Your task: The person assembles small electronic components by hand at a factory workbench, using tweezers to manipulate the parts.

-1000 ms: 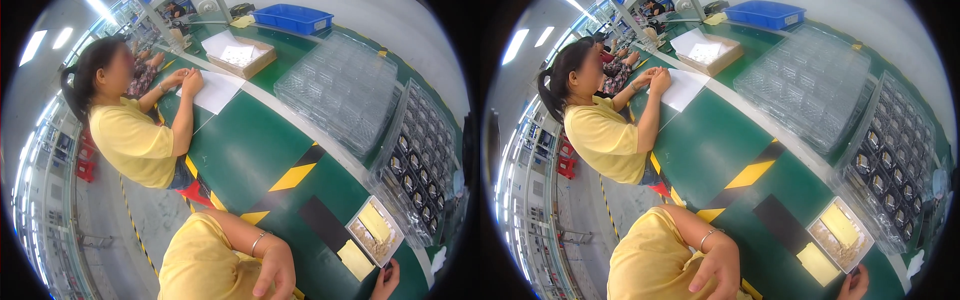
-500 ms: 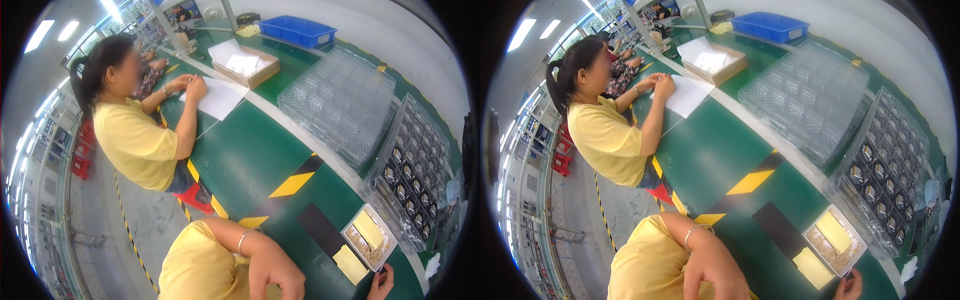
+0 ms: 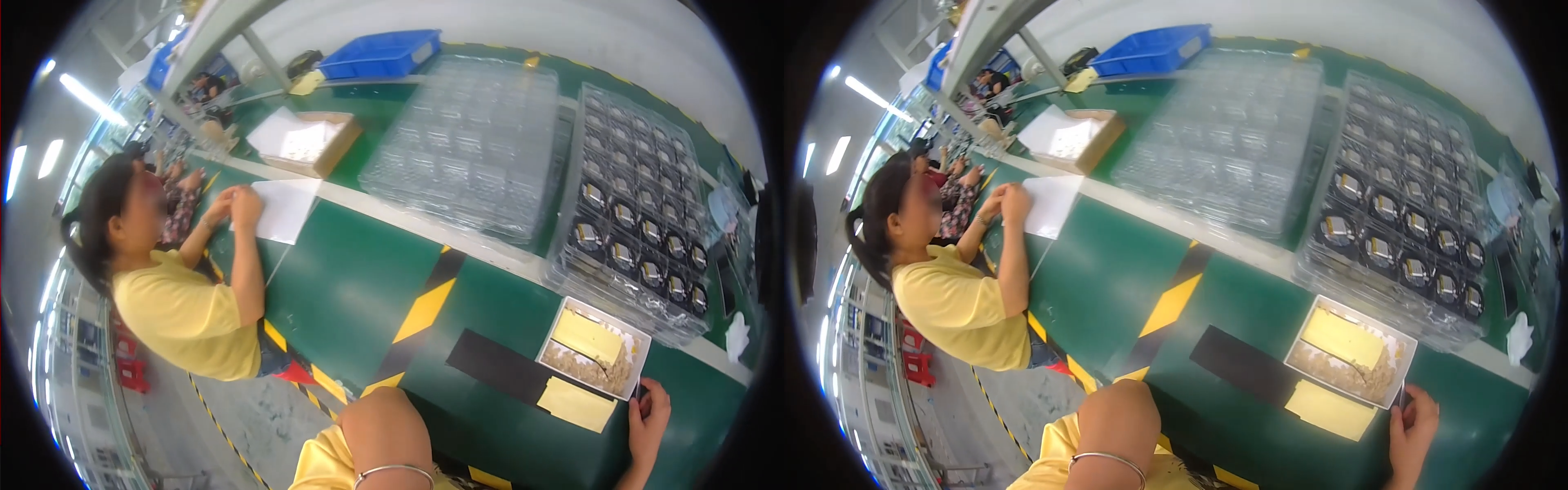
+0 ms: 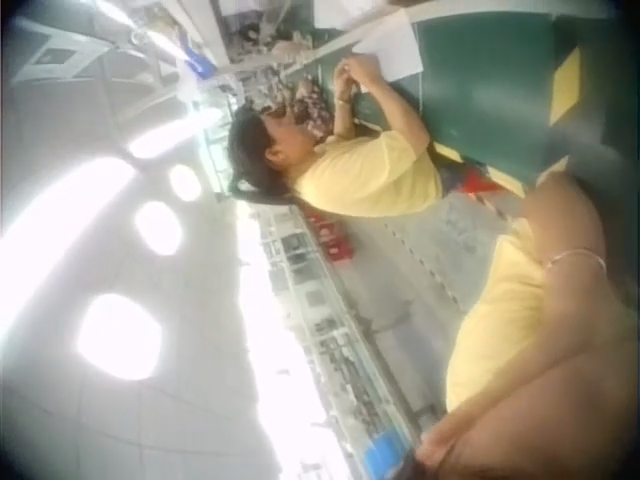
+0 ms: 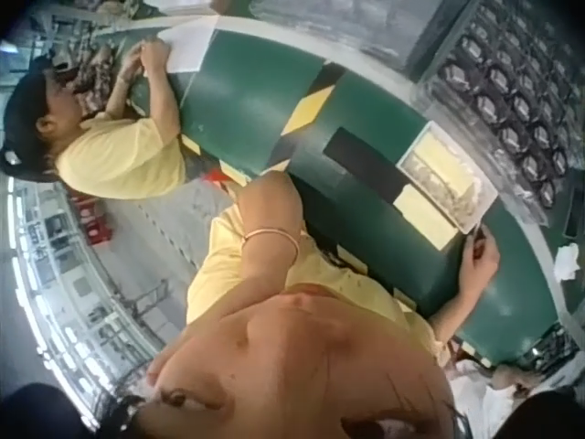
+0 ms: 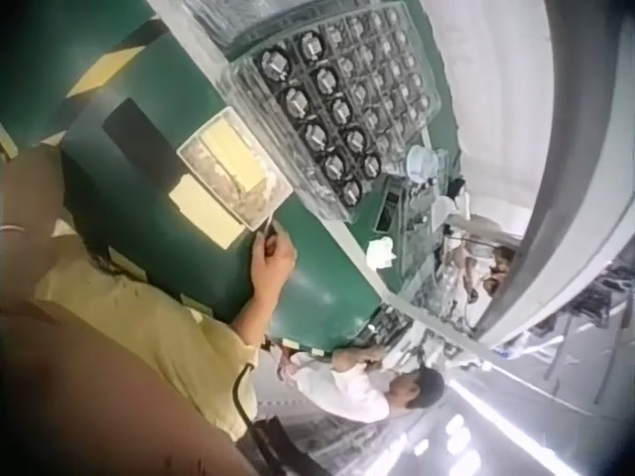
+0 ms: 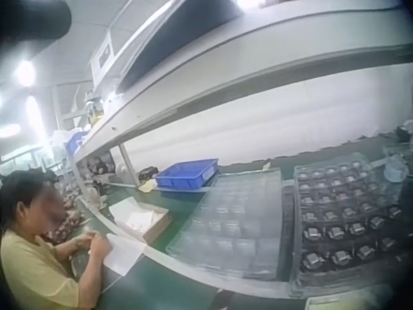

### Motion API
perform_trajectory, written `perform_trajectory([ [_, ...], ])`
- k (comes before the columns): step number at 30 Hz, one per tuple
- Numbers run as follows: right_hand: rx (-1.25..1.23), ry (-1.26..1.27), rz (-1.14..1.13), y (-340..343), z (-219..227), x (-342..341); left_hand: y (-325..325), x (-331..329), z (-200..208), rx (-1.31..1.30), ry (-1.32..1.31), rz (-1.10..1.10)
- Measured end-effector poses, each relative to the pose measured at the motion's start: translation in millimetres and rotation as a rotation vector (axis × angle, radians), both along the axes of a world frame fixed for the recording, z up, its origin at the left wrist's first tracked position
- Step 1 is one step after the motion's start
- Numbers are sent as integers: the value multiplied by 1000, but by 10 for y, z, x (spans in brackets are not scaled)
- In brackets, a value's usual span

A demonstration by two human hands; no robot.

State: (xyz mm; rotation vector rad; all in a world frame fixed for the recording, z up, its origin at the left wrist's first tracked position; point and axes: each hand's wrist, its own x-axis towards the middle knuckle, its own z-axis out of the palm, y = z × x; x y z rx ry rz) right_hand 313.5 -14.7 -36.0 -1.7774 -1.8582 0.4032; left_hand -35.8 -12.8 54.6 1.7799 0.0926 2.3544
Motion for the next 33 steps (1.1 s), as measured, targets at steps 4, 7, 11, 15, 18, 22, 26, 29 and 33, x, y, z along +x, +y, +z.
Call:
perform_trajectory([
  [4,-79,23,-79,-27,31,35,-35,-57,-161,-97,23,-13],
  [7,-139,31,-127,-51,6,76,-64,-115,-226,-143,47,3],
  [11,-88,60,-84,-18,-65,27,-117,-168,-257,-188,84,24],
  [15,-55,3,-38,-20,-90,16,-192,-204,-243,-247,121,39],
  [18,-41,-8,-55,-5,-1,-4,-193,-148,-233,-294,134,7],
  [22,-8,-27,-46,20,130,-8,-52,-2,-229,-336,136,-191],
  [26,27,-12,-31,111,135,-9,365,315,-283,-280,143,-552],
  [29,-35,-26,-2,109,150,17,593,634,-246,-219,155,-830],
  [33,-48,-17,-4,5,121,91,648,1033,-174,-157,192,-1098],
])
